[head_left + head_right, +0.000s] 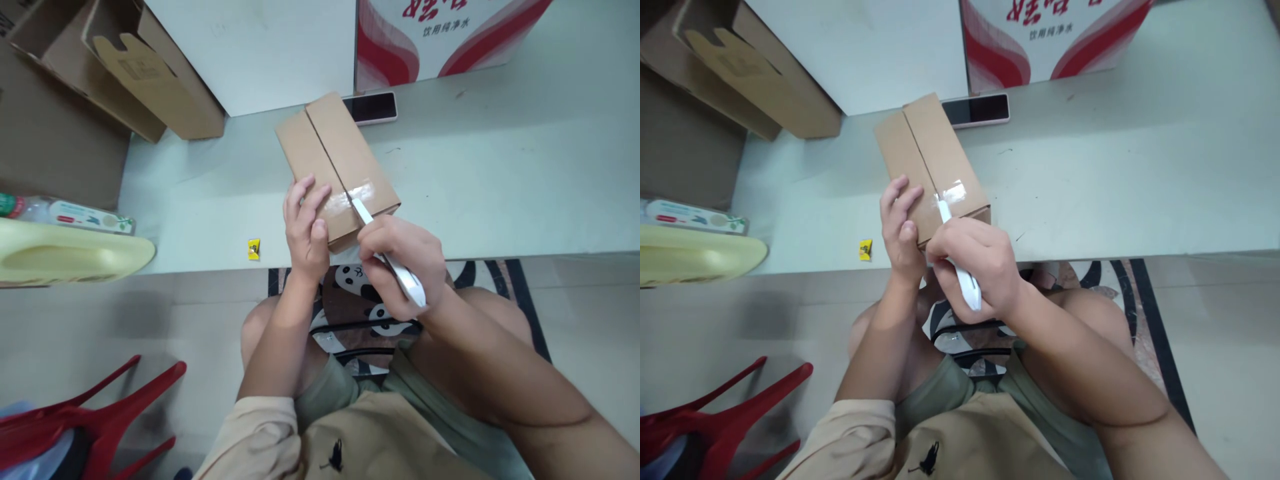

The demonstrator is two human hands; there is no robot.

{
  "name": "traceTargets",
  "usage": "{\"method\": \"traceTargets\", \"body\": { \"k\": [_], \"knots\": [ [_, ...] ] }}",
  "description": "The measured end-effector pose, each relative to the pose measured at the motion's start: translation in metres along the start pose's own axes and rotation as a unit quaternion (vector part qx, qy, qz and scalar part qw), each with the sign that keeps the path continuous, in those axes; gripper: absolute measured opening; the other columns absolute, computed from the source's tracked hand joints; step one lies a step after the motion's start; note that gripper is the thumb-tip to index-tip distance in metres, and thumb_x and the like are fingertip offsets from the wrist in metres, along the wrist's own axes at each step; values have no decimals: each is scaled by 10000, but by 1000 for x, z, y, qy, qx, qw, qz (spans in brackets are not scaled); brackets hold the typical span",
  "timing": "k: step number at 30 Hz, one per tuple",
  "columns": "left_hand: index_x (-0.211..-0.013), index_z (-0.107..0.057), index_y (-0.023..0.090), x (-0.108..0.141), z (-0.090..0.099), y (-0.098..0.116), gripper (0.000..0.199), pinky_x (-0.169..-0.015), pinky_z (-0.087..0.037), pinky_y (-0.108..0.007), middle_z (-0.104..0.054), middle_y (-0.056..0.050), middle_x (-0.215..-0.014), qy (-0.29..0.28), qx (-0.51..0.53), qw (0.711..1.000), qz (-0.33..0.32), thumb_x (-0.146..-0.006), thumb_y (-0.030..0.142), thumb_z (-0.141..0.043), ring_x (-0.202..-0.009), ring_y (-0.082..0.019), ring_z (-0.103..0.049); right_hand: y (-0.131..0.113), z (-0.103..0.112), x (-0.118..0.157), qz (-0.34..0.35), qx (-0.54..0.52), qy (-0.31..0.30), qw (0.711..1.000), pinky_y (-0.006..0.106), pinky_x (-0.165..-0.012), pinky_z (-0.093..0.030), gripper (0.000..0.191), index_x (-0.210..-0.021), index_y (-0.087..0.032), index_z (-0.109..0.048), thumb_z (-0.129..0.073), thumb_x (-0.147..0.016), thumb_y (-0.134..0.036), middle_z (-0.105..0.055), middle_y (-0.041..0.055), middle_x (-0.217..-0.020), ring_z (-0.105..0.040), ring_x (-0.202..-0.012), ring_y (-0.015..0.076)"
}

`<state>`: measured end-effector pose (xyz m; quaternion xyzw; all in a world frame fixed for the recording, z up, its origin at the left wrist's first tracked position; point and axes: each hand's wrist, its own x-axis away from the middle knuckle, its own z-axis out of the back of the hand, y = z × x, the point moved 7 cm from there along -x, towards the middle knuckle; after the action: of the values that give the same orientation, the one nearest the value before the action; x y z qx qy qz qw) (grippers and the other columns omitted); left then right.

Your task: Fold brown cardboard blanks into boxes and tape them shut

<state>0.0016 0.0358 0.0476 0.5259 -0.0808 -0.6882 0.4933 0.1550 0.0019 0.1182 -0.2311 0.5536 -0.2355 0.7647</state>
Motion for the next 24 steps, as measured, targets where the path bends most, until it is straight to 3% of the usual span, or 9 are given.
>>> {"method": "traceTargets", "body": {
  "k": [7,11,15,17,20,22,24],
  "knots": [
    [-1292,-635,279,0,0,0,529,-1203,-373,-479,-552,-70,-1437,-7,0,1000,-3,-1028,576,-286,-1388,-275,-499,-5,6,2,-5,-15,42,999,281,-541,-435,119,-767,-228,-505,-497,-816,-120,-543,-7,-630,-503,-558,131],
    [-1291,-643,264,0,0,-5,636,-1235,-332,-508,-543,-87,-1451,-9,2,1000,28,-994,677,-260,-1428,-306,-461,-12,10,6,2,-34,82,996,290,-517,-430,145,-741,-232,-514,-514,-806,-102,-560,-12,-635,-497,-532,125],
    [-1274,-658,262,1,1,-10,699,-1239,-334,-496,-551,-95,-1440,-6,6,999,36,-960,748,-264,-1430,-315,-462,-14,38,7,15,-81,207,975,286,-461,-400,141,-743,-237,-522,-554,-808,-115,-558,-19,-636,-496,-517,120],
    [-1284,-655,259,0,2,-10,674,-1232,-346,-492,-551,-99,-1438,-8,9,1000,19,-973,724,-278,-1420,-311,-472,2,54,5,-60,-153,228,960,287,-410,-355,124,-754,-251,-498,-531,-832,-161,-520,-23,-634,-435,-476,119],
    [-1324,-638,273,0,4,-9,584,-1219,-365,-486,-545,-91,-1446,-1,30,999,-24,-1007,642,-314,-1402,-301,-491,33,68,5,-204,-193,176,943,304,-402,-347,105,-786,-276,-467,-457,-890,-259,-480,-20,-677,-350,-449,127],
    [-1343,-631,290,-1,6,-11,530,-1213,-373,-482,-544,-81,-1451,3,48,998,-42,-1018,595,-344,-1393,-296,-501,50,83,9,-221,-129,201,945,320,-460,-393,118,-838,-292,-481,-405,-922,-328,-509,-6,-754,-412,-502,145],
    [-1338,-638,303,-2,8,-16,505,-1214,-372,-487,-548,-71,-1452,5,60,997,-42,-1017,581,-366,-1392,-297,-502,62,97,15,-186,-30,274,943,331,-554,-441,109,-884,-290,-497,-402,-919,-332,-548,13,-851,-519,-628,166]
  ]
}}
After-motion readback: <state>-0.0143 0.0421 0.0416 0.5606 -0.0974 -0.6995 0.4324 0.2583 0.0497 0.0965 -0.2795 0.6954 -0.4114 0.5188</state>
